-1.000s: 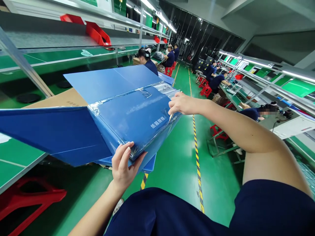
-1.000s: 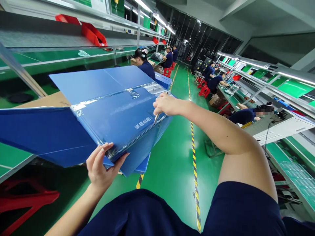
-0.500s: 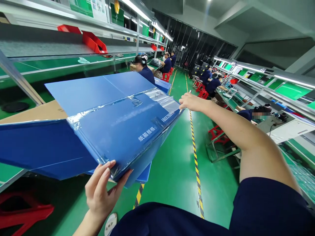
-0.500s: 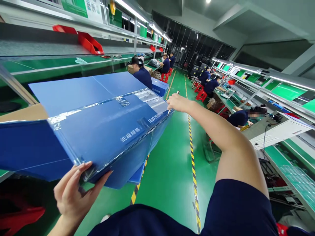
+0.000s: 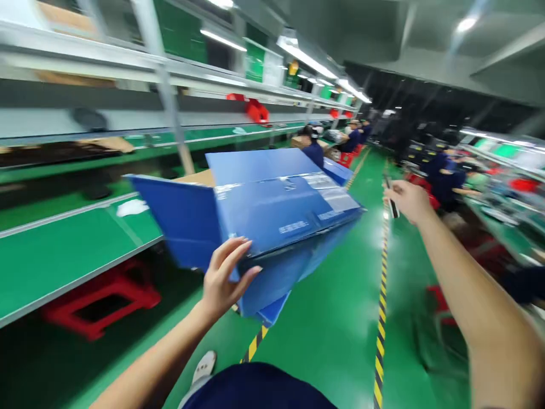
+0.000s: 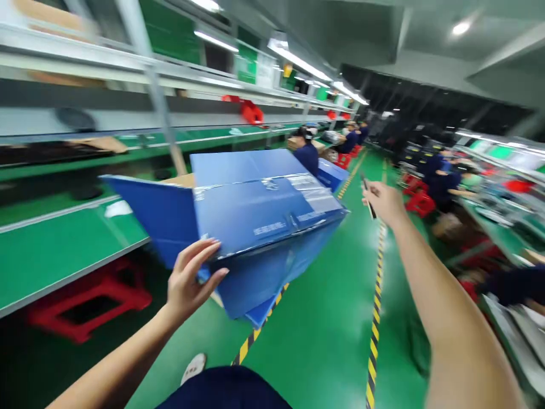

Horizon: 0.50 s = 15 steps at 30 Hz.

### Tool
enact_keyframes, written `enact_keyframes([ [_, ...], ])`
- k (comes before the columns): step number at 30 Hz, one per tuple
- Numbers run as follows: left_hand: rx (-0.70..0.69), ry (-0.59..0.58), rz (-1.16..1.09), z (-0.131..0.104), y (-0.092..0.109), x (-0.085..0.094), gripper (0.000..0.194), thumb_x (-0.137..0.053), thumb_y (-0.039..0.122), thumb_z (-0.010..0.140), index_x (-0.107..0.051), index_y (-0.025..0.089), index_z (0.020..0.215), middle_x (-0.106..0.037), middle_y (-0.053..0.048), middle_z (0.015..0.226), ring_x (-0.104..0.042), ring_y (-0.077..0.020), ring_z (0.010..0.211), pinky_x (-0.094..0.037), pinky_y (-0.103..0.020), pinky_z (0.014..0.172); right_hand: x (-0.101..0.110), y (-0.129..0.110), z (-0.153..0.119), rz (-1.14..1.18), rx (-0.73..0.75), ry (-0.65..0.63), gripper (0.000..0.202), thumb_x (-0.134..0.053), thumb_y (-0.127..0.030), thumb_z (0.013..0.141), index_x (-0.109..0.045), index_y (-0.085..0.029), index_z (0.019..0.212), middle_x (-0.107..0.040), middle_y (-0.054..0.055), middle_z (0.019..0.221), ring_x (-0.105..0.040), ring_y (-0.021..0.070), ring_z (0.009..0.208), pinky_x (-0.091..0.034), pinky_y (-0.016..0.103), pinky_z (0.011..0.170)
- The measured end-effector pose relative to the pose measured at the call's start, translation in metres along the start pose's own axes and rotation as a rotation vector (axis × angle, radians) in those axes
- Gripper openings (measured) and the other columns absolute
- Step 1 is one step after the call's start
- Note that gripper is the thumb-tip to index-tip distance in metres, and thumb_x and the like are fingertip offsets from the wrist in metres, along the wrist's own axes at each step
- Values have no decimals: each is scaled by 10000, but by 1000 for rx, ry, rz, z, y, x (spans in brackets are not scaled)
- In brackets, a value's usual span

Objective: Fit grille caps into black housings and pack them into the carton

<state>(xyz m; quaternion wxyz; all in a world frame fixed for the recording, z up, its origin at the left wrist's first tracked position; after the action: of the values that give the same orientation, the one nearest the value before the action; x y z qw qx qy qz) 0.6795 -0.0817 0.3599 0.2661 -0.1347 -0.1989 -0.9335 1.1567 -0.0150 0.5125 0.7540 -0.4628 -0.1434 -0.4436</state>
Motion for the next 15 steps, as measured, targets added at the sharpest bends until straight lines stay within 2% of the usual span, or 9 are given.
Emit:
enact_keyframes([
  [2,125,-58,-90,15,6,5,268,-646,258,947,-662,211,1210,-728,-91,1142,-694,-229,1085,-597,-406,966,-39,-27,-15,290,-56,-75,251,-715,-472,852,-694,-226,900,-679,79,787,-618,184,639,-509,381,663],
  [3,190,-70,-130,25,10,7,219,-613,261,968,-668,204,1172,-742,-87,1105,-701,-215,1057,-591,-389,958,-62,-48,-24,451,-99,-136,317,-759,-516,802,-693,-228,916,-692,73,812,-646,190,656,-539,379,660],
  [6,357,-136,-342,53,23,4,273,-595,339,988,-603,202,1224,-746,-99,1125,-708,-201,1043,-579,-363,930,-127,-131,-56,808,-142,-330,396,-864,-504,692,-712,-236,942,-711,48,898,-702,212,830,-592,372,749],
  [9,478,-211,-726,72,29,-6,370,-601,442,976,-496,206,1241,-737,-99,1062,-735,-190,918,-600,-327,791,-176,-211,-86,940,-58,-454,338,-847,-482,734,-717,-254,947,-711,31,924,-698,211,880,-599,360,761],
  [11,526,-183,-878,72,17,-3,328,-580,469,977,-472,210,1147,-723,-56,938,-714,-145,717,-579,-274,639,-201,-245,-98,967,-35,-521,339,-823,-500,762,-715,-258,974,-713,38,947,-691,215,857,-599,365,723],
  [12,548,-135,-878,69,5,4,293,-551,467,988,-463,213,1107,-715,-33,901,-684,-119,644,-555,-253,591,-210,-255,-101,957,-29,-543,356,-819,-504,767,-718,-260,1006,-715,47,989,-688,220,878,-601,369,729],
  [14,598,23,-711,57,-31,34,244,-421,449,1034,-452,211,1073,-714,-5,902,-647,-79,605,-518,-233,581,-224,-259,-99,904,-18,-527,400,-826,-498,767,-720,-273,1080,-702,66,1122,-675,230,984,-605,378,798],
  [15,612,104,-532,49,-53,55,274,-308,429,1061,-450,196,1091,-714,-4,933,-644,-66,624,-504,-235,596,-230,-255,-96,878,-13,-486,419,-830,-493,765,-716,-285,1110,-686,70,1179,-662,233,1037,-603,382,836],
])
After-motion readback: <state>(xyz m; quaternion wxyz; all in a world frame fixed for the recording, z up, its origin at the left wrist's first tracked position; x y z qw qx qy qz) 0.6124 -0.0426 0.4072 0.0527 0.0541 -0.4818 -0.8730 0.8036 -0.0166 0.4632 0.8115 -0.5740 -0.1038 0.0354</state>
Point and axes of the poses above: each hand's wrist, its own z-axis towards the middle knuckle, its own x-axis out of the back of the hand, y = z × x, the point moved 2 cm from there along z, towards the middle knuckle
